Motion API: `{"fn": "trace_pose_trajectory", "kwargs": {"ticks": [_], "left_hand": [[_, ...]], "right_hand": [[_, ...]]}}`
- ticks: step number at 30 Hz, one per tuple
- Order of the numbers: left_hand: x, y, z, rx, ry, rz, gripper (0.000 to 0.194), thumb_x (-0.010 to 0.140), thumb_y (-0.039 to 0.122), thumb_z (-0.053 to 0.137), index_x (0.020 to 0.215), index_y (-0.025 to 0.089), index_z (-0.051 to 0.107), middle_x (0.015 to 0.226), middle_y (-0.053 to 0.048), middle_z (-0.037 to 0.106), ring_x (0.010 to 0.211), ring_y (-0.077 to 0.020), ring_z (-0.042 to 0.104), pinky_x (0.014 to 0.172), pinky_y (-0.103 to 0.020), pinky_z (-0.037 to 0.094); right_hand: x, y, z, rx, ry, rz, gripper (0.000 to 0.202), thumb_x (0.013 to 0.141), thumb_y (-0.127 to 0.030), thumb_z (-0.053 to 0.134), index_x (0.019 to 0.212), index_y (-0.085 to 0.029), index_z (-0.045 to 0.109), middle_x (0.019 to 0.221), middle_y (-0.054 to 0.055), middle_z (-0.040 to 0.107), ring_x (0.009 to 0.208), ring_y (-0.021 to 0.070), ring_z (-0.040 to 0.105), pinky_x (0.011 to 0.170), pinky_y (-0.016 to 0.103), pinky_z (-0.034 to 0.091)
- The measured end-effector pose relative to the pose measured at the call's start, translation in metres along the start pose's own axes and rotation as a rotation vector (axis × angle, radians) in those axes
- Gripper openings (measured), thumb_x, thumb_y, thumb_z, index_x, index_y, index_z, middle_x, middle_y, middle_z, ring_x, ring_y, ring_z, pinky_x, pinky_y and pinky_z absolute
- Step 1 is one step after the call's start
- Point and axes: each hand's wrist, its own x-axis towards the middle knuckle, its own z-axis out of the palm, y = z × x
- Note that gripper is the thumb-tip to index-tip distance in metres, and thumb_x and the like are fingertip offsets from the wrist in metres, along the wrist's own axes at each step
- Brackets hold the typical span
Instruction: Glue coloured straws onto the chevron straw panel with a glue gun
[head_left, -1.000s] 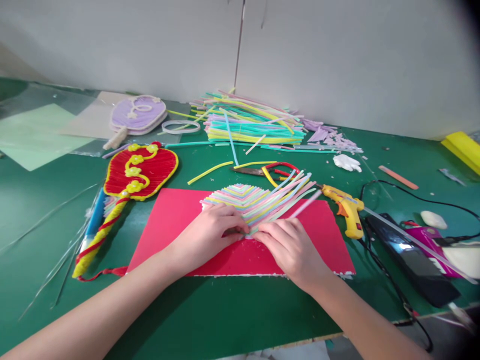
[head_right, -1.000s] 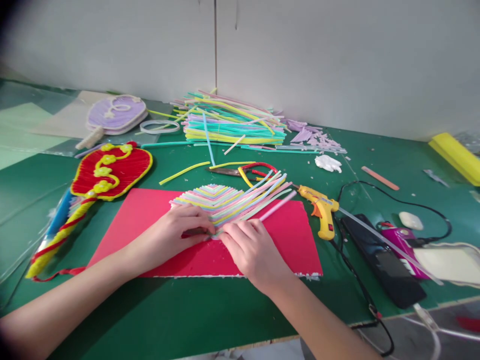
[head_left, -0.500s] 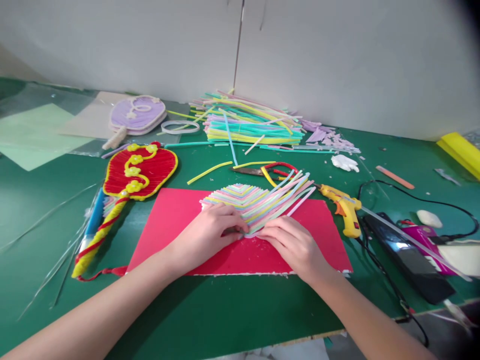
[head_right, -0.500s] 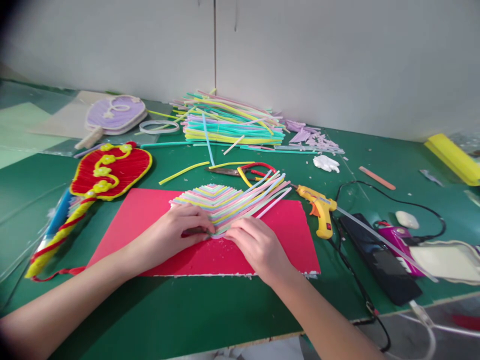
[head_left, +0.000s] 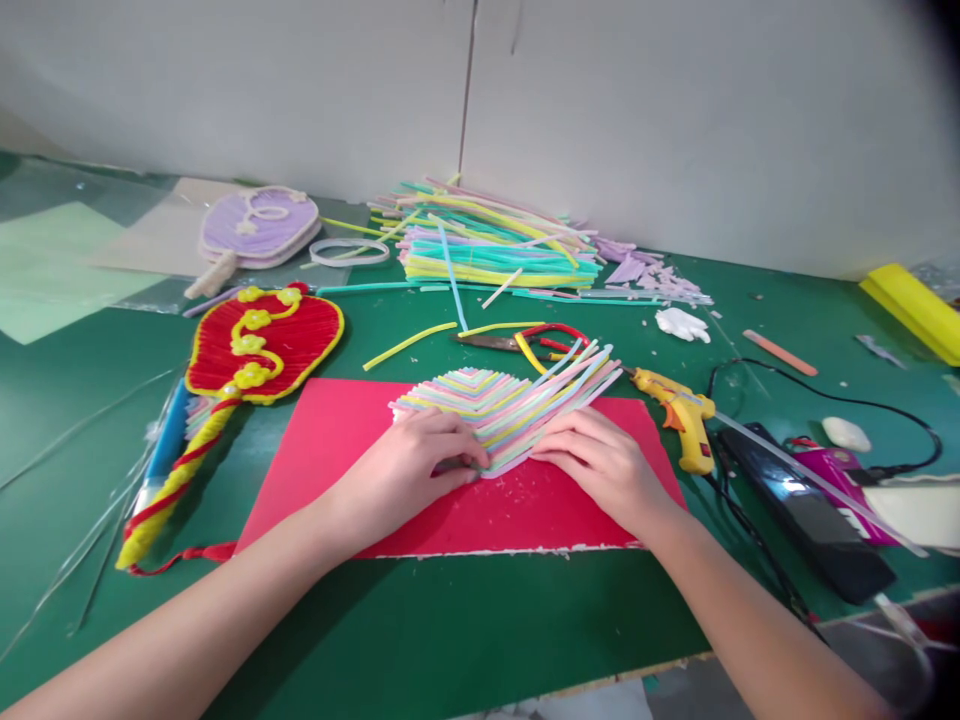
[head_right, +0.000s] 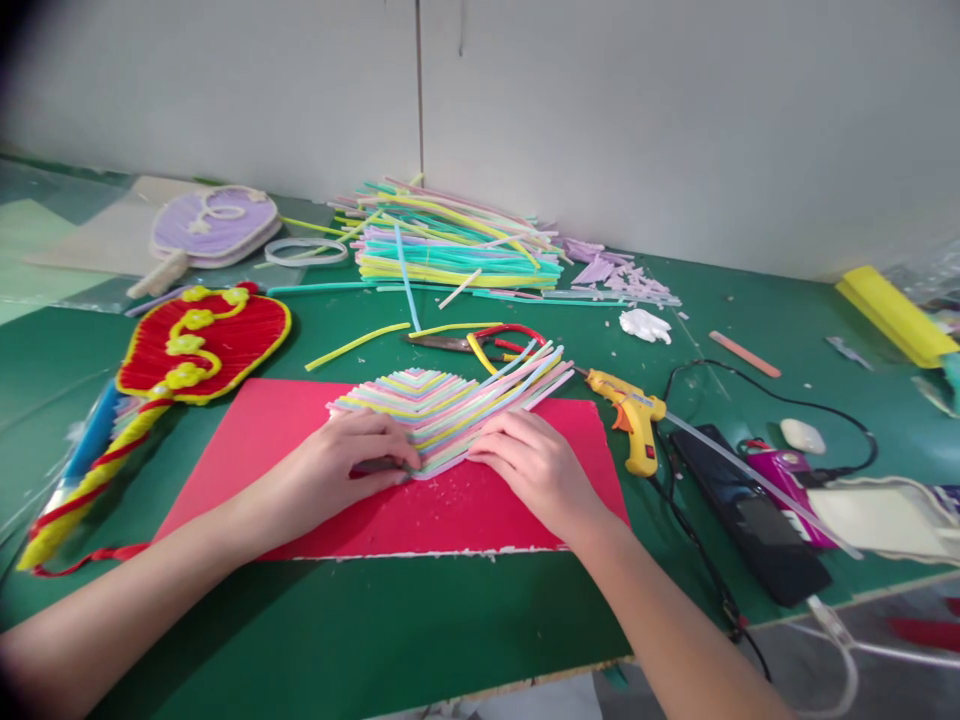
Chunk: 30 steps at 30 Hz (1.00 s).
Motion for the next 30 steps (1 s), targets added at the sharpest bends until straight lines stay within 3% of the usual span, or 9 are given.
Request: {"fn": "trace_pose_trajectory", "kwargs": {"ticks": [18, 23, 30], "left_hand": [[0.0, 0.006, -0.006, 0.024, -0.012, -0.012, 0.013, 0.089, 0.021, 0.057, 0.095, 0.022, 0.069, 0.098, -0.001, 0.067, 0.092, -0.0152, 0.06, 0.082, -0.026, 0.044], [0.012, 0.015, -0.011, 0.077, -0.033, -0.06, 0.016, 0.089, 0.014, 0.054, 0.093, 0.021, 0.069, 0.088, 0.0, 0.069, 0.082, -0.0145, 0.061, 0.076, -0.026, 0.043], [0.035, 0.016, -0.005, 0.11, -0.059, -0.07, 0.015, 0.085, 0.011, 0.057, 0.084, 0.02, 0.07, 0.081, -0.001, 0.064, 0.077, -0.0147, 0.06, 0.068, -0.024, 0.041]], "right_hand": [[0.003, 0.005, 0.003, 0.157, 0.036, 0.124, 0.005, 0.086, -0.021, 0.062, 0.089, -0.021, 0.066, 0.088, 0.003, 0.062, 0.086, 0.015, 0.06, 0.079, 0.03, 0.051], [0.001, 0.009, -0.002, 0.166, 0.01, 0.133, 0.007, 0.087, -0.024, 0.061, 0.092, -0.021, 0.066, 0.091, 0.003, 0.061, 0.089, 0.0156, 0.059, 0.081, 0.031, 0.05], [0.002, 0.015, -0.006, 0.131, -0.019, 0.101, 0.009, 0.089, -0.023, 0.059, 0.086, -0.022, 0.067, 0.089, 0.003, 0.062, 0.087, 0.0157, 0.059, 0.079, 0.031, 0.05]]}}
